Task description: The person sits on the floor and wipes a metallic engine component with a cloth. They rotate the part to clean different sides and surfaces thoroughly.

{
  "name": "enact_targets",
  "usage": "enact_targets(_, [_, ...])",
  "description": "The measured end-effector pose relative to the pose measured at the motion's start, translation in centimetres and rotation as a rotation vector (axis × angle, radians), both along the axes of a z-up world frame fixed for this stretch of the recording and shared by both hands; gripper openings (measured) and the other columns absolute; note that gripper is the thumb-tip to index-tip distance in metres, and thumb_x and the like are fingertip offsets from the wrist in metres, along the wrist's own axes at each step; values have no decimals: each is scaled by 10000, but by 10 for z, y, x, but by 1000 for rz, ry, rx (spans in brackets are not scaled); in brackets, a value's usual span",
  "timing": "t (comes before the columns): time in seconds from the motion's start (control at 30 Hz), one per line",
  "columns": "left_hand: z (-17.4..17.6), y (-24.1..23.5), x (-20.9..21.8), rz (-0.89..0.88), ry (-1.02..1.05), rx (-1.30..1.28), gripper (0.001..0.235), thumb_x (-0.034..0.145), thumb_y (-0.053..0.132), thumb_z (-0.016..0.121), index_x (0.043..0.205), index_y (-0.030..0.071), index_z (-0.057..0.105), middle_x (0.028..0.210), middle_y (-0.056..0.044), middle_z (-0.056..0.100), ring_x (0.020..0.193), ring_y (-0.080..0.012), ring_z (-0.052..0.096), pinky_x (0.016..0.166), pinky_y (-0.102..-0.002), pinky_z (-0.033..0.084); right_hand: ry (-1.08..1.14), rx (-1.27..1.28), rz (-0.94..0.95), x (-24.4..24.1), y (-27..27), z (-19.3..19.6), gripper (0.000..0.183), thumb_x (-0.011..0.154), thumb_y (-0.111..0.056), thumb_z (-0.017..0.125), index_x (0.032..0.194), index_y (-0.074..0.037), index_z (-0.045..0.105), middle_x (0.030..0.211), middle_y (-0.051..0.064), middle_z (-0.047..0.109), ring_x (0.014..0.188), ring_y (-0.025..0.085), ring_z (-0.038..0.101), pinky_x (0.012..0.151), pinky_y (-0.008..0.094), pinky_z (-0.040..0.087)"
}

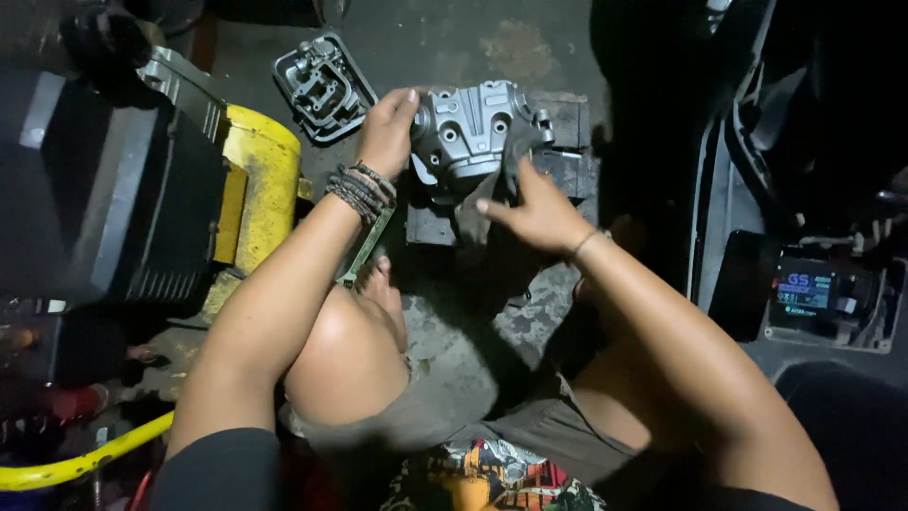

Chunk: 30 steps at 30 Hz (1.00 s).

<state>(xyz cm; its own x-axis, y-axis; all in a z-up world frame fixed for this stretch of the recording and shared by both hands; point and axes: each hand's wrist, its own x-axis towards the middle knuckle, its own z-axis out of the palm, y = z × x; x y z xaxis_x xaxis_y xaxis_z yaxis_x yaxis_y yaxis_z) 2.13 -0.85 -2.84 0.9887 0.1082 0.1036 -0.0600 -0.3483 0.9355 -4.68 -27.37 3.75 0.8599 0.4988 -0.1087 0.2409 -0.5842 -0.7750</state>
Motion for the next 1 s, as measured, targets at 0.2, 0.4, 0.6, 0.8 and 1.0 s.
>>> enact_targets(0.2, [18, -8, -8, 17, 70, 111, 379, 1017, 319, 490, 1232, 80, 692, 1124, -46, 739, 978, -162, 683, 870, -295, 538, -30, -223, 8, 33, -9, -10, 958, 888, -524, 676, 1542, 65, 297, 1175, 327, 672, 967, 464, 705, 885, 508, 557])
enact_targets(0.4, [35, 2, -8, -82, 169, 133, 409, 1029, 356, 442, 1242, 105, 685, 1084, -20, 717, 960, -140, 660, 857, -293, 527, -26, -310, 34, 26, -16, 9, 892, 887, -550, 678, 1421, 116, 418, 1088, 346, 684, 887, 468, 712, 816, 529, 568])
enact_targets(0.6, [55, -13, -15, -41, 197, 373, 483, 1033, 445, 397, 1261, 105, 651, 1130, -72, 744, 932, -205, 721, 792, -350, 558, -43, -213, 23, 70, -6, 14, 807, 925, -533, 671, 1339, 137, 499, 1248, 322, 650, 1060, 431, 693, 929, 474, 541])
enact_targets(0.8, [57, -23, -21, -181, 29, 542, 632, 1044, 458, 439, 1507, 29, 413, 1573, -206, 425, 1451, -364, 393, 1175, -557, 316, -106, -539, 113, 47, -3, 30, 865, 947, -646, 584, 1325, 123, 467, 834, 259, 712, 678, 428, 719, 651, 496, 602])
enact_targets(1.0, [67, -37, -24, -201, -38, 507, 550, 1079, 512, 478, 1409, 81, 563, 1464, -189, 542, 1426, -427, 418, 1176, -604, 272, -122, -627, 59, 68, 8, 35, 982, 984, -732, 332, 1491, 104, 421, 1195, 404, 658, 1148, 544, 648, 933, 629, 513])
